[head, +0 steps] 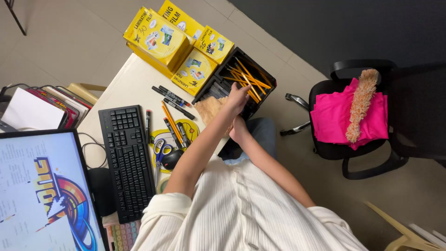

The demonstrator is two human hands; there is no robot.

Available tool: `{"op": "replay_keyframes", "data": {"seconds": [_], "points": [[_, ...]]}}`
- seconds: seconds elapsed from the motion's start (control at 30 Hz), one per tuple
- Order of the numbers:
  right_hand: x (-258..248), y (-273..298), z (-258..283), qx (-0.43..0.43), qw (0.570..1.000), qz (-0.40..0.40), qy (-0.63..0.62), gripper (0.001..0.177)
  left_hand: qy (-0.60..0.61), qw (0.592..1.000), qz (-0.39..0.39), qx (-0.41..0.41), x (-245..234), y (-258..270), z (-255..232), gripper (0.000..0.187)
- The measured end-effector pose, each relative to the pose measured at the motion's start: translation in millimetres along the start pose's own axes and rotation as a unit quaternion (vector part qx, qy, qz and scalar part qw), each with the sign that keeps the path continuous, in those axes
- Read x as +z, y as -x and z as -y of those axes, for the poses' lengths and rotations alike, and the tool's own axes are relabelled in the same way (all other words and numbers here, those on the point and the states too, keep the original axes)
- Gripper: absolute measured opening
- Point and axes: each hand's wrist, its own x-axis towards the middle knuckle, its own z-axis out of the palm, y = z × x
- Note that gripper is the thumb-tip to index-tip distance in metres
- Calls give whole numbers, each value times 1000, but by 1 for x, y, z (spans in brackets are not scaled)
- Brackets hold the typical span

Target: The person cleans a desk using a cloth, wiping the surface and several items including pencils, markers, and a roll of tape. The person then moves to a nearby chair and organizes a white power cord by coiling it.

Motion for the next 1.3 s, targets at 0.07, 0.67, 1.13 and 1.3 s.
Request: {"op": "replay_keyframes", "data": {"seconds": [0.07,0.67,1.13,1.3], "points": [[8,3,7,13,1000,5,-25,40,26,999,35,24,-20,14,5,74],[70,25,18,170,971,164,-46,67,-578,677,-367,270,-264,119,-25,36],[102,33,20,194,968,157,18,53,-549,728,-376,165,-253,144,-67,25],[89,18,-5,246,944,218,31,45,-379,802,-269,375,-182,249,-84,17]]}}
